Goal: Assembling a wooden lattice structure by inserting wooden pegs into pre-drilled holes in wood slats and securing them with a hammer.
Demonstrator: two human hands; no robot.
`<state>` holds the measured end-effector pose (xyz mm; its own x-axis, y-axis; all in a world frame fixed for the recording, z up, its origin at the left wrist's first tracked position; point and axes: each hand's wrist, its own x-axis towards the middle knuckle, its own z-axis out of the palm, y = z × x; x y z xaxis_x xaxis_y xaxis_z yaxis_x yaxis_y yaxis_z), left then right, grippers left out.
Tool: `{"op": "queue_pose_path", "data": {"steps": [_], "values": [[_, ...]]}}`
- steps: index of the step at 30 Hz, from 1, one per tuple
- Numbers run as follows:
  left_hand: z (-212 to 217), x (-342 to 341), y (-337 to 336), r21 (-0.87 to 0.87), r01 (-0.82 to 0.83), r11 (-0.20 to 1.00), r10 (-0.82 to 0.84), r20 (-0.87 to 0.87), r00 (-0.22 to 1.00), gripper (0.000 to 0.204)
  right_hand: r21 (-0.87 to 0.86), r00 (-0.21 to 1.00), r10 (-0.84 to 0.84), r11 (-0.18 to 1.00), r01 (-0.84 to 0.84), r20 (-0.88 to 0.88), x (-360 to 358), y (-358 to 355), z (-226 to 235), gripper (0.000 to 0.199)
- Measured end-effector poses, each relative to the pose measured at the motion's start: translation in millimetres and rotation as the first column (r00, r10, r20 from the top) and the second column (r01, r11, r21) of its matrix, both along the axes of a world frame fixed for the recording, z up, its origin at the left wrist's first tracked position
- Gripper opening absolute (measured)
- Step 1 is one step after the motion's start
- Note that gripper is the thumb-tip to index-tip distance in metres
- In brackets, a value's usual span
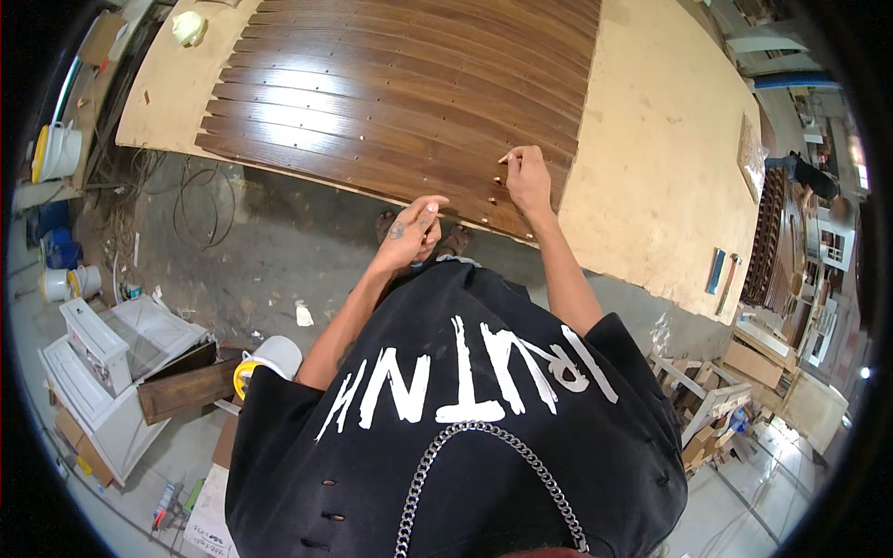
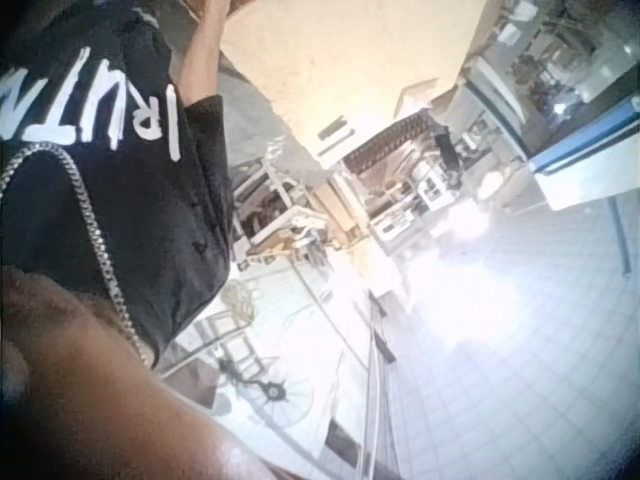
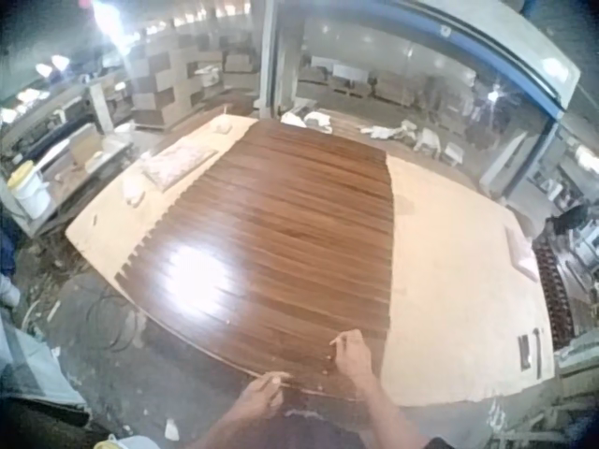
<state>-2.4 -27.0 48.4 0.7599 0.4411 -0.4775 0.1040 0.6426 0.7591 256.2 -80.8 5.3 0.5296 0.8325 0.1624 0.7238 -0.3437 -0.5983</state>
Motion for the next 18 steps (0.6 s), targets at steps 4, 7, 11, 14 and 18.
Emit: {"op": "queue_pose_path", "data": {"steps": [4, 7, 11, 14, 18], "values": [[-4, -6, 1, -0.013, -0.052, 0.999, 0.052, -0.002, 0.999, 0.042, -0.004, 0.991, -0.01, 1.0, 0.01, 0.131, 0, -4, -4, 0.012], [-9, -13, 1, -0.001, -0.072, 0.997, 0.072, 0.002, 0.997, 0.042, 0.045, 0.983, -0.003, 0.999, -0.005, 0.184, -4, -3, -6, 0.011], [-11, -16, 1, -0.002, -0.089, 0.996, 0.089, -0.007, 0.996, 0.043, 0.033, 0.988, -0.019, 0.999, 0.015, 0.154, -9, -2, 0, 0.01], [-9, -15, 0, -0.001, -0.085, 0.996, 0.085, -0.022, 0.996, 0.044, 0.058, 0.979, 0.039, 0.997, -0.051, 0.201, -7, -4, -5, 0.01], [0, -11, 0, 0.038, -0.047, 0.998, 0.048, -0.035, 0.998, 0.046, -0.023, 0.962, 0.13, 0.991, -0.128, 0.239, -4, -1, 7, 0.011]]}}
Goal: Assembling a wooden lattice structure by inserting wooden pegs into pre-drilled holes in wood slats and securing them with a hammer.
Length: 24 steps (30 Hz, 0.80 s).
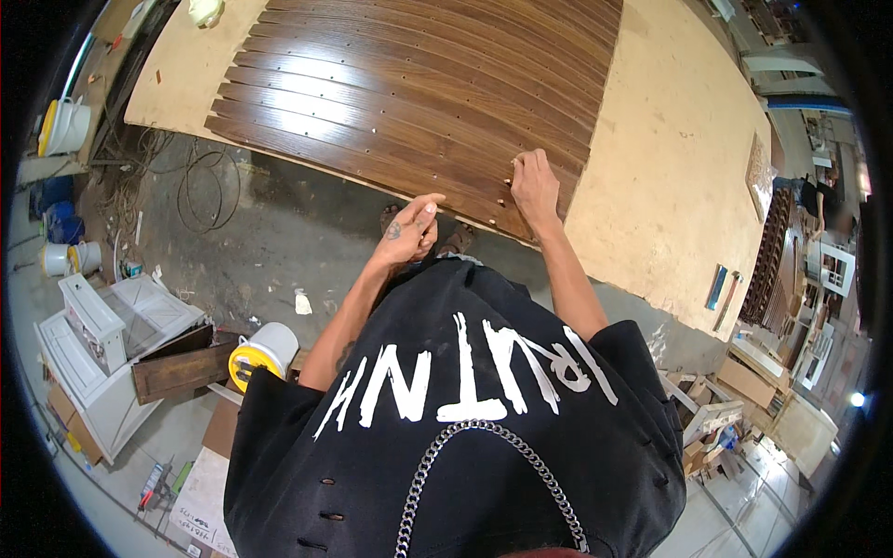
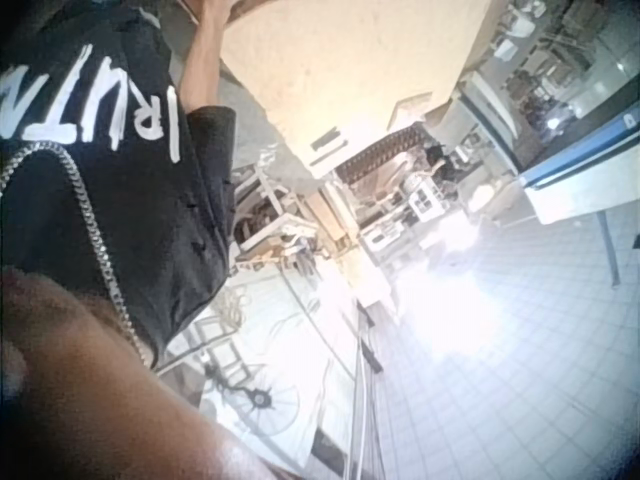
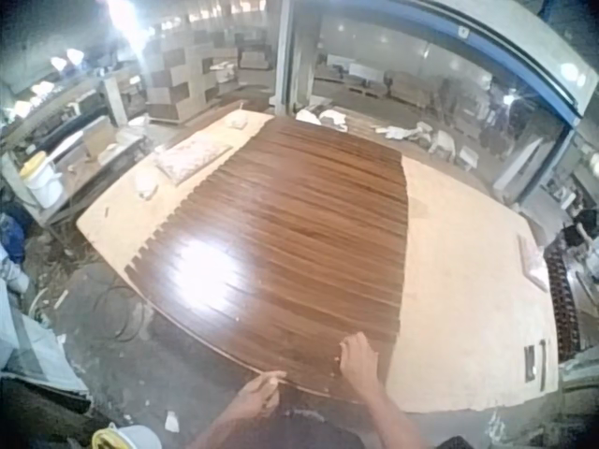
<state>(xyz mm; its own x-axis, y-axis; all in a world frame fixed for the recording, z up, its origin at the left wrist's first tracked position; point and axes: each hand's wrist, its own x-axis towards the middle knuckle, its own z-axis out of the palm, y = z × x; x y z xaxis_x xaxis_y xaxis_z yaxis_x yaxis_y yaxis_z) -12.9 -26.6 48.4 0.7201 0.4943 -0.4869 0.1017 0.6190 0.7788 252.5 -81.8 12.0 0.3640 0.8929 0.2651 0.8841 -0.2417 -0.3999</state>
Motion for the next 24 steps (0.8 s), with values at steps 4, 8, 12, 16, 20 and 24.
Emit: {"op": "queue_pose_path", "data": {"steps": [4, 8, 12, 16, 20, 24], "values": [[-1, 3, 0, 0.021, 0.073, 0.997, -0.074, 0.049, 0.996, 0.051, -0.166, 1.0, -0.027, 0.986, 0.026, -0.009, -2, 6, 17, 0.016], [1, 7, -2, 0.154, 0.129, 0.98, -0.129, -0.012, 0.992, 0.059, -0.223, 0.982, -0.143, 0.968, 0.113, -0.121, -39, 12, 47, 0.021], [1, 5, -4, 0.381, 0.324, 0.866, -0.247, -0.237, 0.94, 0.075, -0.326, 0.549, -0.038, 0.838, -0.437, -0.835, -84, -5, 59, 0.026], [-7, -8, -5, 0.515, 0.432, 0.74, -0.293, -0.331, 0.897, 0.081, -0.276, 0.371, -0.102, 0.847, -0.454, -0.923, -94, -9, 55, 0.021], [-16, -10, -9, 0.546, 0.403, 0.734, -0.249, -0.336, 0.908, 0.077, -0.315, 0.327, -0.183, 0.851, -0.419, -0.927, -101, -13, 41, 0.017], [-10, -17, -2, 0.387, 0.254, 0.886, -0.153, -0.274, 0.95, 0.071, -0.358, 0.394, -0.305, 0.932, -0.066, -0.867, -104, -2, 35, 0.015]]}}
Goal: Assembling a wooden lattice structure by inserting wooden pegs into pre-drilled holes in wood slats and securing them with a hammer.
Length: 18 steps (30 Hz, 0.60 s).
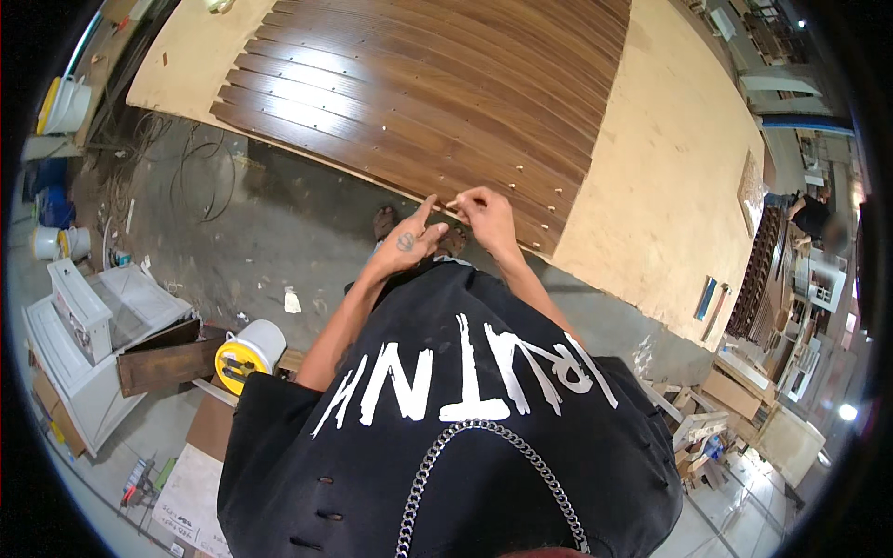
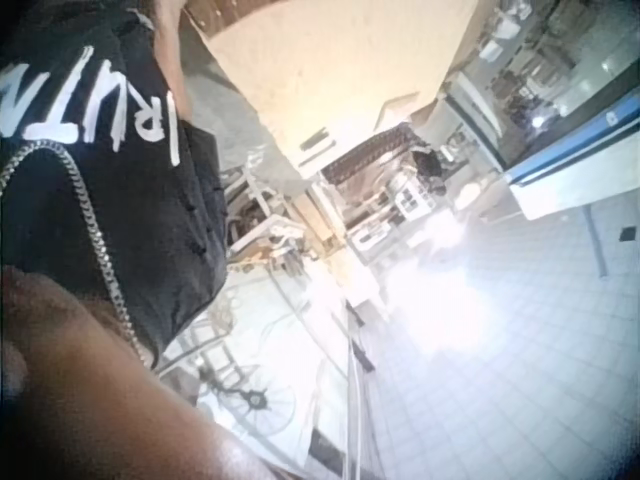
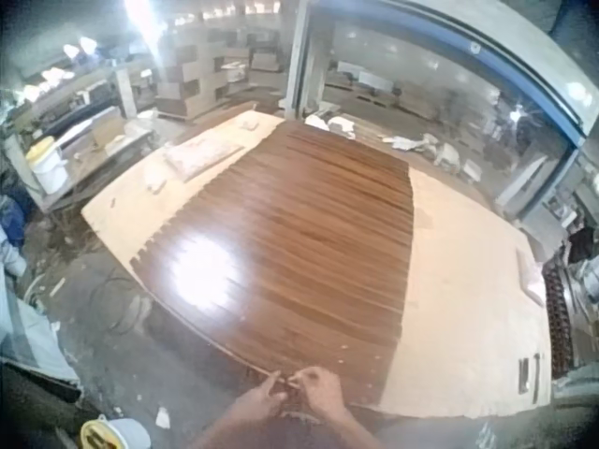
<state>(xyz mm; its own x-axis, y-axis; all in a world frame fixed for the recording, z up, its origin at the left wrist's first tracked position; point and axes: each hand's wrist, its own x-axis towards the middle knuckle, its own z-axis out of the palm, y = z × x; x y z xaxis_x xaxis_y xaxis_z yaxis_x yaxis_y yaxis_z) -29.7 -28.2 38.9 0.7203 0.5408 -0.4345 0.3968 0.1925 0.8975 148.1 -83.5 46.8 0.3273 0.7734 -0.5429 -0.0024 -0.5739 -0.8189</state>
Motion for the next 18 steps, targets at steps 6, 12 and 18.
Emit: {"op": "queue_pose_path", "data": {"steps": [6, 12, 18], "values": [[0, -13, 4, -0.078, -0.088, 0.993, 0.09, 0.033, 0.995, 0.068, 0.244, 0.721, 0.138, 0.884, -0.399, 0.679, -11, 24, -23, 0.016], [-11, -20, 2, -0.11, -0.154, 0.982, 0.161, 0.06, 0.985, 0.07, 0.221, 0.5, 0.093, 0.817, -0.532, 0.861, -23, 25, -31, 0.015], [-14, -25, 2, -0.105, -0.2, 0.974, 0.208, 0.062, 0.976, 0.077, 0.146, 0.274, 0.075, 0.697, -0.702, 0.959, -22, 22, -33, 0.014]]}}
